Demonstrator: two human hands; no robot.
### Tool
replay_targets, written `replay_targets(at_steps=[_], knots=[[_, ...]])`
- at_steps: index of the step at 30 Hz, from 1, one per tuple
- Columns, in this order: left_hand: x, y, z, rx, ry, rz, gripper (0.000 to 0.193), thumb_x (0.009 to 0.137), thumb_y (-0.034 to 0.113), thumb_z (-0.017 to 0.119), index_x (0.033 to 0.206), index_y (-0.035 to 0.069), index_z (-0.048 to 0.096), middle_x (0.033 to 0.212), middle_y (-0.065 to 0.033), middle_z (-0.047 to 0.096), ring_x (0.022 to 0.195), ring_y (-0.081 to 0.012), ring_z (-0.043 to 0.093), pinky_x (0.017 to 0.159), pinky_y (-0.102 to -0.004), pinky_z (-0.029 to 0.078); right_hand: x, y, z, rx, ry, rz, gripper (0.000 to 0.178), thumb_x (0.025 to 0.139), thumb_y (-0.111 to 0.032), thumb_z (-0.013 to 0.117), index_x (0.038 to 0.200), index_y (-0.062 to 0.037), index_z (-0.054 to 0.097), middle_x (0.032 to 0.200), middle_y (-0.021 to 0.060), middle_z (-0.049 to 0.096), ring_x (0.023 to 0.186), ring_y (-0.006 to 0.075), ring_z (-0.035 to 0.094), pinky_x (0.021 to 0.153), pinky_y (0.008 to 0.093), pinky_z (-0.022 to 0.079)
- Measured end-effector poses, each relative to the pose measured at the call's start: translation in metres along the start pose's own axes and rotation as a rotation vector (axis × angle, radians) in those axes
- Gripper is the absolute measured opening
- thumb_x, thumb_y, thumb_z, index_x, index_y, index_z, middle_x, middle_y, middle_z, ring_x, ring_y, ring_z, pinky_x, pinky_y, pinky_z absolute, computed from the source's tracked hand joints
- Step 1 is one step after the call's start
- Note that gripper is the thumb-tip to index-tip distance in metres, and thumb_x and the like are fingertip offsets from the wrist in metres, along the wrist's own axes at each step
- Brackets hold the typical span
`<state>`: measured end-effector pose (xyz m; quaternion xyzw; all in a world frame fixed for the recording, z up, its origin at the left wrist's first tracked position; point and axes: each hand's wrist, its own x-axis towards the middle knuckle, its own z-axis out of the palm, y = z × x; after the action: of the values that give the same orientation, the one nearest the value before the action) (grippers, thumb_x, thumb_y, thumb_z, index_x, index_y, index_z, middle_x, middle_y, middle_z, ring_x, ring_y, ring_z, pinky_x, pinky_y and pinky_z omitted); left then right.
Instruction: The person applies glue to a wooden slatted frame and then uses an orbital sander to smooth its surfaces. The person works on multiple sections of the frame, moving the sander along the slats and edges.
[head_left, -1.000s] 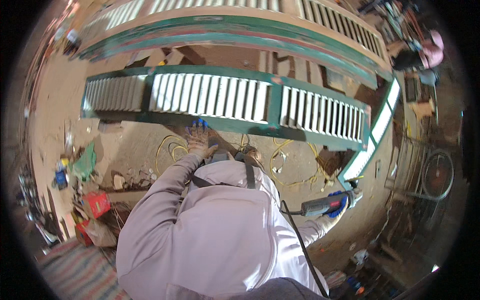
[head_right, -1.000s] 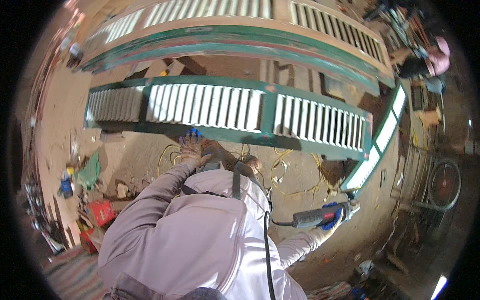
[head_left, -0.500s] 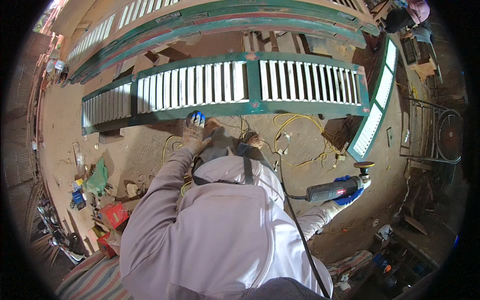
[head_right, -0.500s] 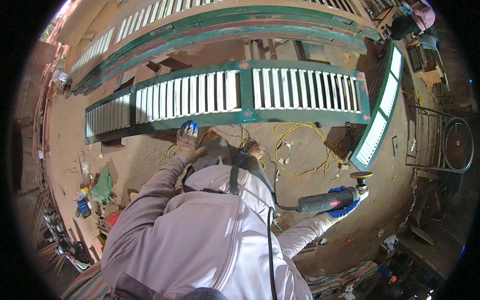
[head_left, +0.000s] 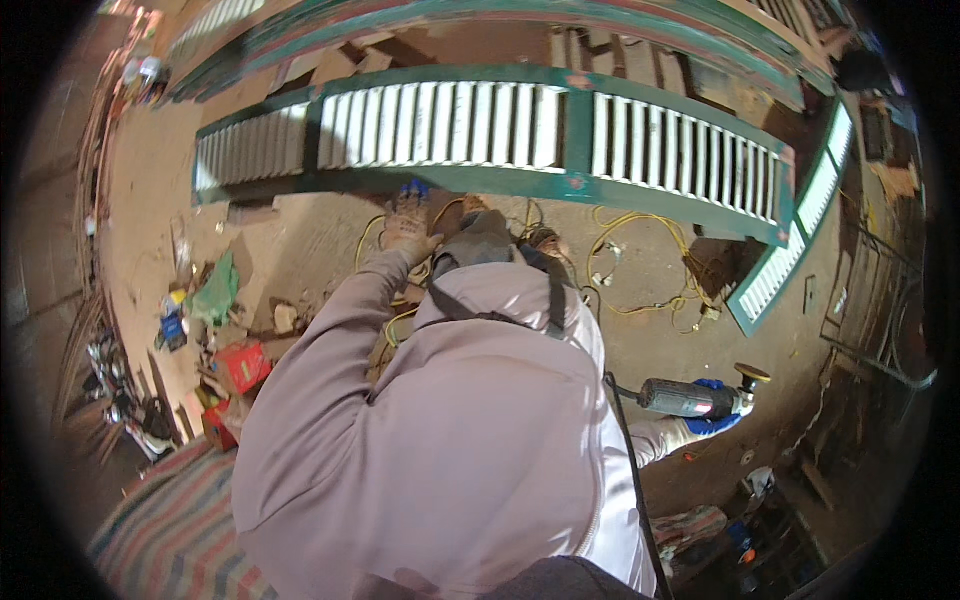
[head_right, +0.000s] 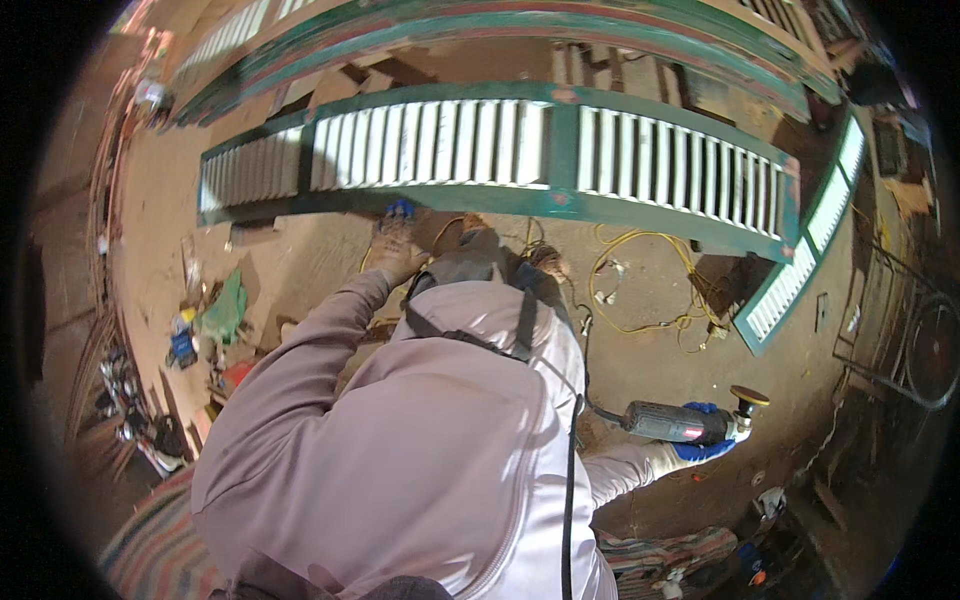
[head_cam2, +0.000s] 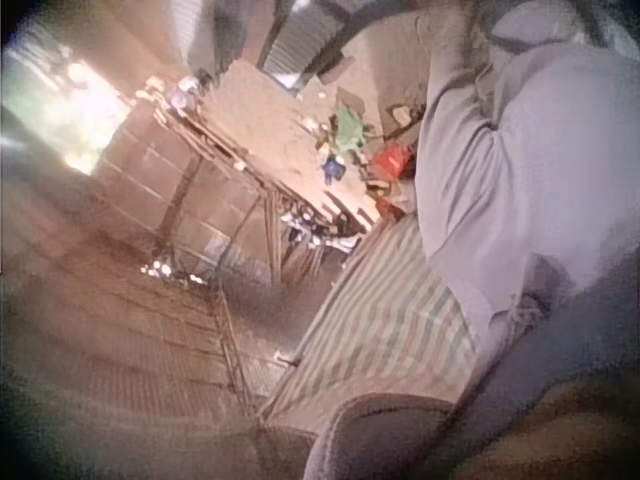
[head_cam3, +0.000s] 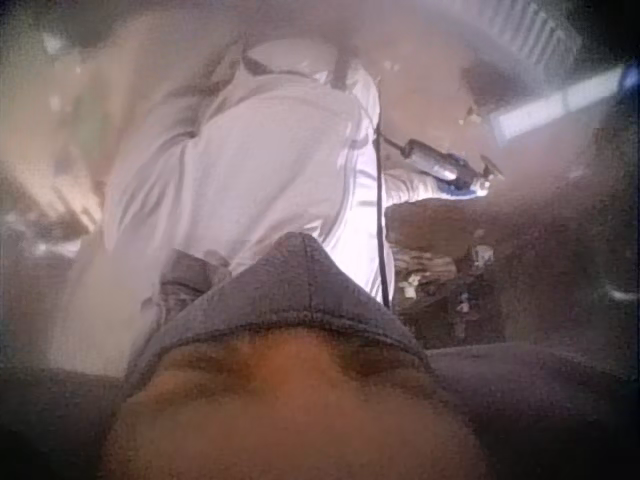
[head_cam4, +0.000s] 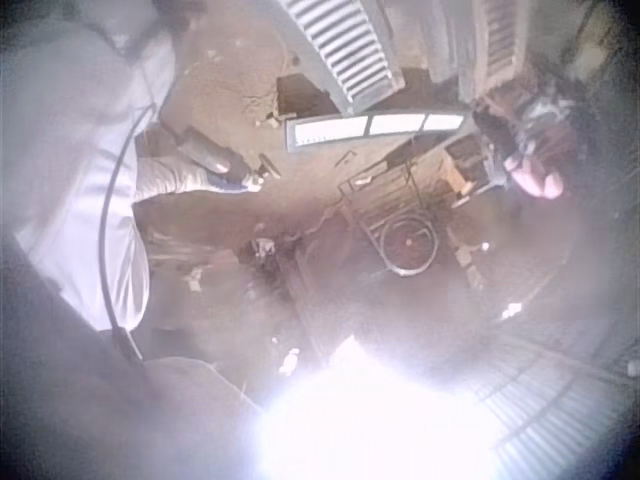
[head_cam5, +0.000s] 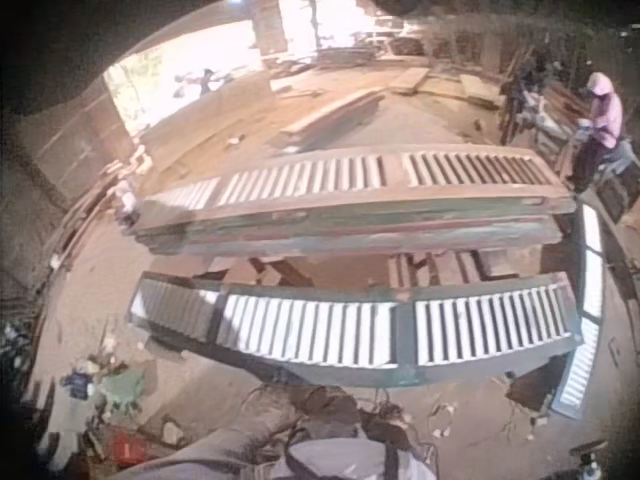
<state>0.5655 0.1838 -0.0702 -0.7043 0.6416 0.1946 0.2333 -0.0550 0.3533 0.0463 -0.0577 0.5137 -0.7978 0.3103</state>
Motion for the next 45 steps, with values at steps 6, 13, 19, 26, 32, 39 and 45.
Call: replay_targets(at_steps=[6, 13, 19, 26, 32, 39, 45], knots=[[-0.015, -0.036, -0.01, 0.208, 0.019, 0.06, 0.101, 0.093, 0.061, 0.059, 0.166, 0.01, 0.013, 0.172, -0.0115, 0.018, 0.158, -0.029, 0.021, 0.126, -0.0586, 0.011, 0.006, 0.005, 0.033, -0.087, -0.017, -0.022, 0.065, 0.093, -0.065, 0.058, 0.12, -0.0069, 0.066, 0.092, 0.0145, 0.071, 0.076, 0.0301, 0.071, 0.064, 0.0426, 0.06], [0.014, -0.022, 0.012, -0.06, 0.17, -0.336, 0.111, 0.089, 0.067, 0.059, 0.164, -0.001, 0.013, 0.17, -0.0253, 0.014, 0.157, -0.0466, 0.011, 0.125, -0.0635, 0.001, 0.043, -0.003, 0.034, -0.066, -0.245, 0.166, 0.074, 0.092, -0.069, 0.058, 0.121, -0.001, 0.066, 0.102, 0.0172, 0.073, 0.083, 0.0321, 0.071, 0.073, 0.0471, 0.06], [0.009, 0.049, -0.064, -0.023, -0.234, 0.145, 0.099, 0.088, 0.063, 0.064, 0.159, 0.001, 0.033, 0.166, -0.0253, 0.027, 0.156, -0.0388, 0.021, 0.123, -0.0674, 0.002, 0.057, 0.003, 0.085, -0.132, -0.287, 0.212, 0.073, 0.092, -0.068, 0.06, 0.12, -0.0008, 0.066, 0.101, 0.0167, 0.072, 0.084, 0.032, 0.071, 0.077, 0.048, 0.06], [0.026, 0.023, -0.009, -0.006, 0.22, 0.604, 0.091, 0.091, 0.064, 0.062, 0.157, 0.006, 0.039, 0.167, -0.0168, 0.03, 0.156, -0.0368, 0.024, 0.126, -0.0618, 0.007, 0.008, 0.016, 0.198, -0.344, -0.148, 0.054, 0.052, 0.099, -0.054, 0.058, 0.107, -0.0043, 0.067, 0.082, 0.0129, 0.07, 0.064, 0.0263, 0.068, 0.058, 0.0409, 0.059], [0.06, -0.081, 0.072, 0.083, 0.679, -0.295, 0.058, 0.101, 0.045, 0.053, 0.135, -0.002, 0.056, 0.109, -0.0236, 0.072, 0.094, -0.0413, 0.073, 0.086, -0.0548, 0.059, 0.008, 0.023, 0.191, -0.244, -0.104, 0.101, 0.06, 0.096, -0.064, 0.059, 0.117, -0.0075, 0.064, 0.089, 0.0103, 0.069, 0.071, 0.0255, 0.068, 0.062, 0.0416, 0.059], [0.12, -0.077, 0.068, -2.685, 0.21, -0.126, 0.056, 0.103, 0.061, 0.046, 0.138, 0.019, 0.06, 0.109, -0.0055, 0.069, 0.103, -0.0237, 0.066, 0.102, -0.0522, 0.05, -0.006, 0.02, 0.176, 0.056, -0.032, 0.289, 0.066, 0.092, -0.065, 0.065, 0.122, -0.0056, 0.06, 0.095, 0.0155, 0.07, 0.08, 0.0303, 0.069, 0.075, 0.0485, 0.059], [0.17, -0.085, 0.1, -2.928, 0.114, 0.111, 0.04, 0.106, 0.054, 0.037, 0.115, 0.025, 0.062, 0.085, 0.0024, 0.067, 0.079, -0.0187, 0.063, 0.08, -0.0423, 0.053, -0.013, 0.014, 0.151, 0.042, 0.019, 0.158, 0.064, 0.094, -0.065, 0.063, 0.122, -0.0085, 0.061, 0.096, 0.0131, 0.071, 0.079, 0.0292, 0.071, 0.072, 0.048, 0.061]])
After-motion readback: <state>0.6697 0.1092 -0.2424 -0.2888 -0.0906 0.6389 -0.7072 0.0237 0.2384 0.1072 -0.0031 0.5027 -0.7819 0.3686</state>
